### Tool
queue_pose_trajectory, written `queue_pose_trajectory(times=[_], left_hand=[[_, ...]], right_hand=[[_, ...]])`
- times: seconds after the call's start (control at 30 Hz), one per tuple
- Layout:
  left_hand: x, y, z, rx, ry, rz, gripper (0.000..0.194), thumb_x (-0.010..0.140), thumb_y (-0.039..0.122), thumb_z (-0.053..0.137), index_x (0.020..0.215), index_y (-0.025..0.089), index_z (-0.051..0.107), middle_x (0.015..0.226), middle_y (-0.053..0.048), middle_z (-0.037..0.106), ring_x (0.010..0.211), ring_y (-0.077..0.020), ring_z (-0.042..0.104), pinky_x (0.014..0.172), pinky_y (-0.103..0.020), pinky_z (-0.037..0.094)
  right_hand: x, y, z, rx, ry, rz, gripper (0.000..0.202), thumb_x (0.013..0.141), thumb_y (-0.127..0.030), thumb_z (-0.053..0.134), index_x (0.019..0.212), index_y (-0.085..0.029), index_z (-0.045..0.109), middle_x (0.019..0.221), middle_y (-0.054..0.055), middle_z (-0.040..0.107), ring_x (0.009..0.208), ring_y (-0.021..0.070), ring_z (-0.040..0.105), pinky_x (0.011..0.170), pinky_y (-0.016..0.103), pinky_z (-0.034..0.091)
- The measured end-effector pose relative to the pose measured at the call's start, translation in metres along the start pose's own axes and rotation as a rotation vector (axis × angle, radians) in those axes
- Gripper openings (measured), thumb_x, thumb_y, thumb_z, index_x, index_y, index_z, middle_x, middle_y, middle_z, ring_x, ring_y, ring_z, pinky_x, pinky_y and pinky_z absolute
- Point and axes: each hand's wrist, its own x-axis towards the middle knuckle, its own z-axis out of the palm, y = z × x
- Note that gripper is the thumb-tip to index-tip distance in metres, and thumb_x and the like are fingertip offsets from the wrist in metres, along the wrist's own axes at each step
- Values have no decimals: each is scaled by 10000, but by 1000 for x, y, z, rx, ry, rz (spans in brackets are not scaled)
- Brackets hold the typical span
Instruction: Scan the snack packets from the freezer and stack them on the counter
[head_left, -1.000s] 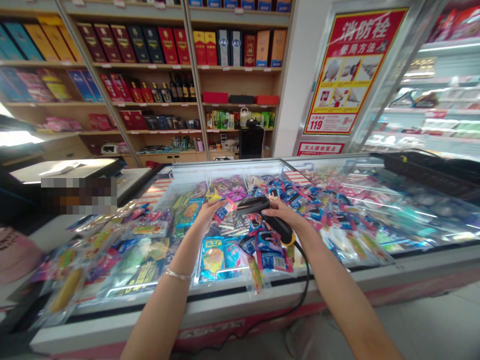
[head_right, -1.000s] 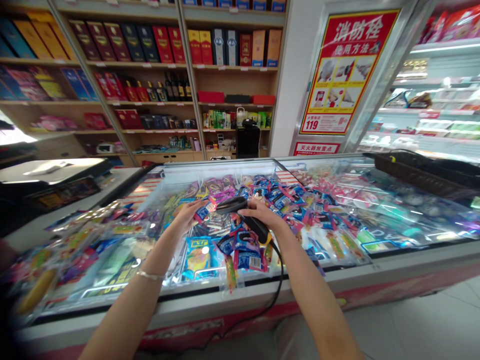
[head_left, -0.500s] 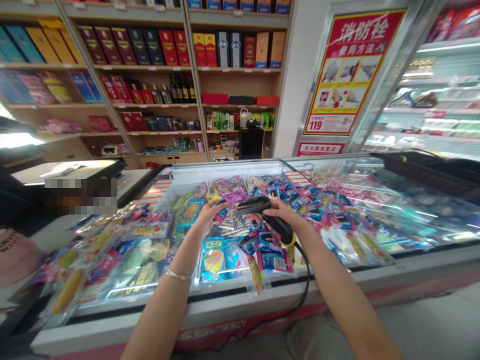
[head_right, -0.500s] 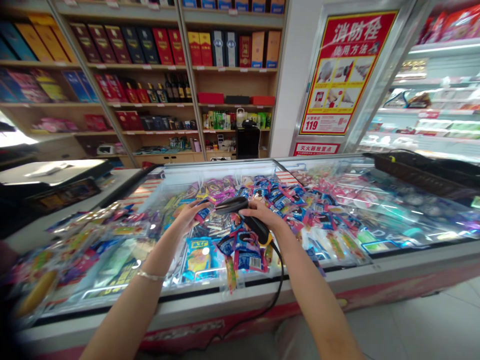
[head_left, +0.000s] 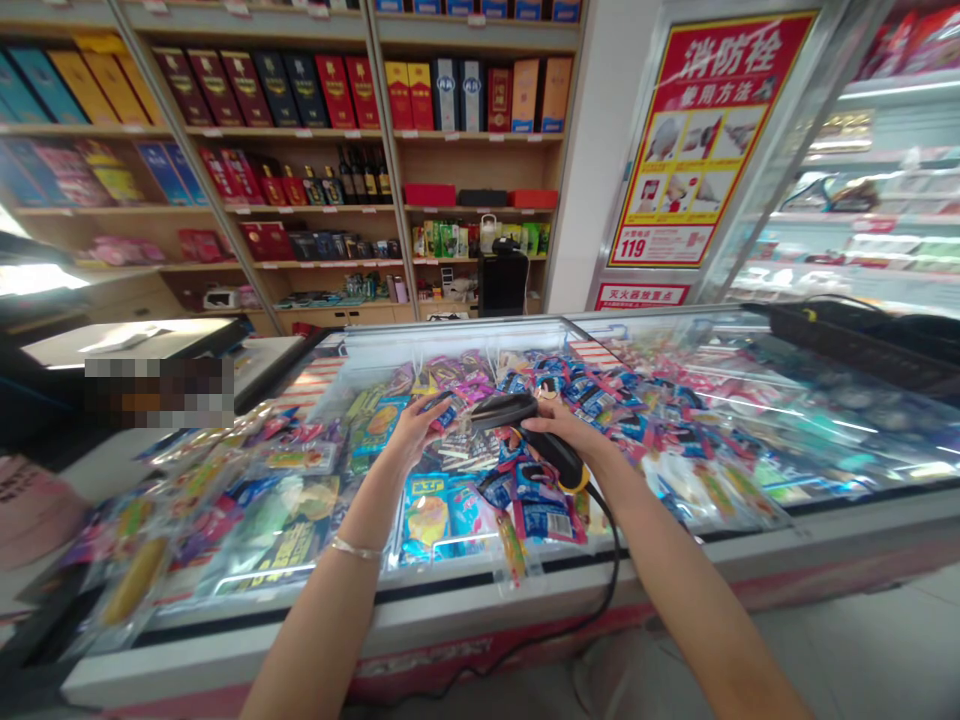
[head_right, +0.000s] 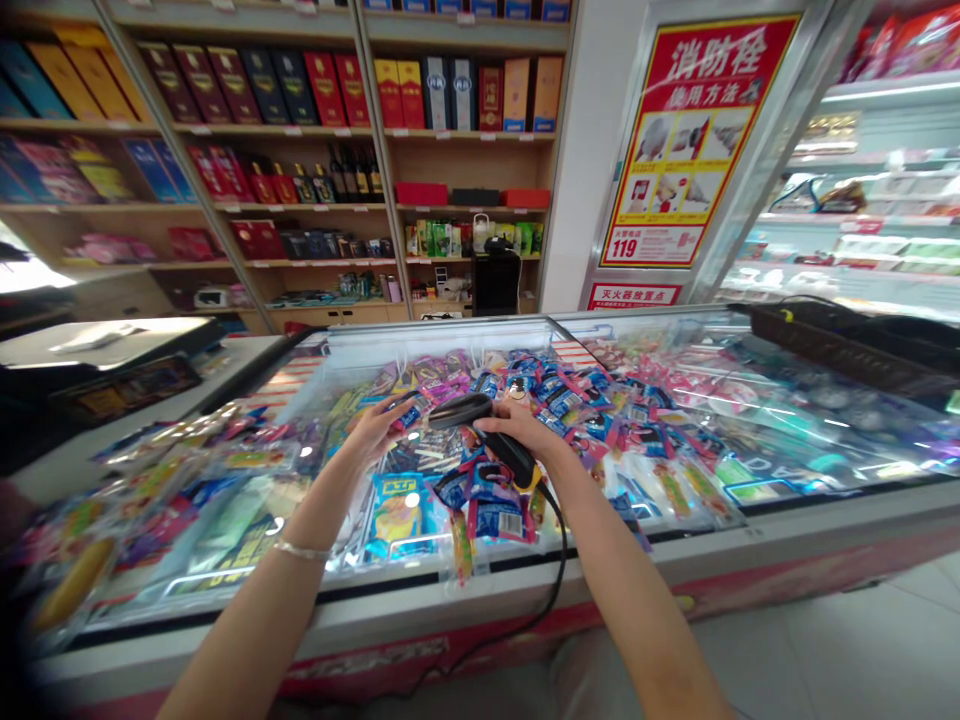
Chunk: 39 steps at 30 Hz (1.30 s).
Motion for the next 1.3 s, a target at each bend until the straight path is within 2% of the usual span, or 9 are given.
queue_pose_trajectory(times=[0.1, 0.3, 0.47, 0.6, 0.97, 1.17, 1.3], left_hand=[[0, 2, 1, -6, -25, -60, 406, 653, 315, 799, 1001, 136, 693, 507, 43, 541, 508, -93, 585, 653, -292, 580], [-1, 3, 4, 15, -34, -101, 312, 675, 297, 785, 920, 119, 710, 604, -6, 625, 591, -118, 639, 664, -279, 580], [0, 2, 2, 25, -86, -80, 293, 687, 338, 774, 863, 114, 705, 680, -37, 673, 640, -133, 659, 674, -268, 569], [0, 2, 2, 41, -77, -84, 290, 686, 336, 776, 861, 117, 703, 703, -44, 681, 630, -131, 658, 632, -244, 555], [-1, 1, 0, 48, -111, -79, 366, 653, 362, 799, 907, 115, 707, 781, -75, 707, 672, -150, 668, 613, -246, 556], [-1, 1, 1, 30, -120, -81, 390, 633, 333, 813, 952, 133, 711, 744, -52, 697, 622, -138, 646, 600, -259, 550], [-2, 0, 2, 77, -122, -36, 539, 562, 276, 848, 1059, 149, 683, 732, -44, 698, 621, -129, 646, 540, -198, 486]], right_hand=[[1, 0, 1, -9, -18, -14, 390, 669, -451, 722, 905, -150, 642, 749, 52, 719, 432, 120, 586, 394, 208, 422], [4, 2, -2, 1, -32, -39, 382, 687, -456, 708, 890, -138, 647, 739, 53, 717, 411, 105, 567, 386, 203, 409], [3, -1, -2, -4, -33, -41, 347, 697, -417, 708, 878, -131, 632, 723, 45, 719, 405, 103, 565, 391, 208, 426], [3, -1, -2, -13, -50, -62, 334, 714, -414, 698, 877, -129, 639, 719, 42, 716, 407, 103, 565, 396, 213, 434], [3, 1, -2, 1, 2, -76, 340, 709, -430, 702, 855, -130, 637, 722, 54, 711, 426, 114, 583, 412, 226, 464], [5, 6, -5, 13, -4, -64, 340, 726, -408, 697, 907, -126, 639, 731, 58, 718, 437, 116, 591, 411, 215, 457], [6, 9, -6, 28, 12, -54, 326, 723, -400, 702, 898, -131, 640, 720, 50, 718, 433, 119, 595, 407, 216, 461]])
